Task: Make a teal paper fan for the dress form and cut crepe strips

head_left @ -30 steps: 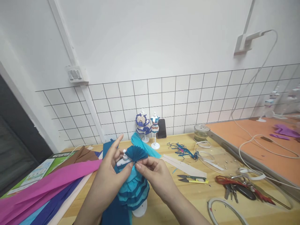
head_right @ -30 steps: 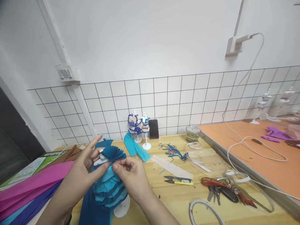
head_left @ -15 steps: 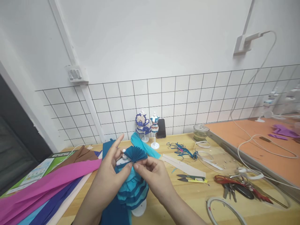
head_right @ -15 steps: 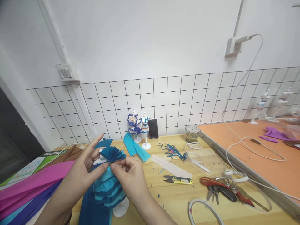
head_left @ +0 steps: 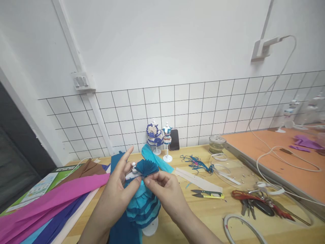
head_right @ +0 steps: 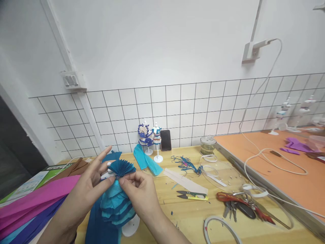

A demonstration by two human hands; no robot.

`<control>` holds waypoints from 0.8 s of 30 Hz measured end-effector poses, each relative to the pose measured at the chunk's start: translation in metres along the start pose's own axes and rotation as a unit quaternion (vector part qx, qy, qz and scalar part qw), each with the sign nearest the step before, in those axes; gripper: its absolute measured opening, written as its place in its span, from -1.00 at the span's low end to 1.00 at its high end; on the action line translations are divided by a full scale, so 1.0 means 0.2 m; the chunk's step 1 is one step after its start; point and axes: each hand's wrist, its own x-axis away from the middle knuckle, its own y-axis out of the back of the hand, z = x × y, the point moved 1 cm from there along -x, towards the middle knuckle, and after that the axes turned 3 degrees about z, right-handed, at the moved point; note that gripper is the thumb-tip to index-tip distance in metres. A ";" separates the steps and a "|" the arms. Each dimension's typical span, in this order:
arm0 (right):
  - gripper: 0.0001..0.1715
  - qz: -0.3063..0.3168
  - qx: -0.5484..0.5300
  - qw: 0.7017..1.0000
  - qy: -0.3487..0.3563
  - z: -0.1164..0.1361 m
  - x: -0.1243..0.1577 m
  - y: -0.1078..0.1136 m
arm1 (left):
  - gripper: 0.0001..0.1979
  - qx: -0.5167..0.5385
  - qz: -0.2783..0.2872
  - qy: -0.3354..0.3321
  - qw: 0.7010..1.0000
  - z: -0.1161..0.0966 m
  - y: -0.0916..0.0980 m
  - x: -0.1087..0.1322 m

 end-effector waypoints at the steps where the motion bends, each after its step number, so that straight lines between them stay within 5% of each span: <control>1: -0.67 -0.003 0.004 1.000 0.001 0.00 0.00 0.00 | -0.30 -0.002 -0.008 -0.004 1.000 0.00 0.00 0.00; 24: -0.74 -0.015 0.047 0.999 0.003 0.05 0.02 0.00 | -0.29 -0.010 0.015 -0.002 1.000 -0.01 0.02 0.01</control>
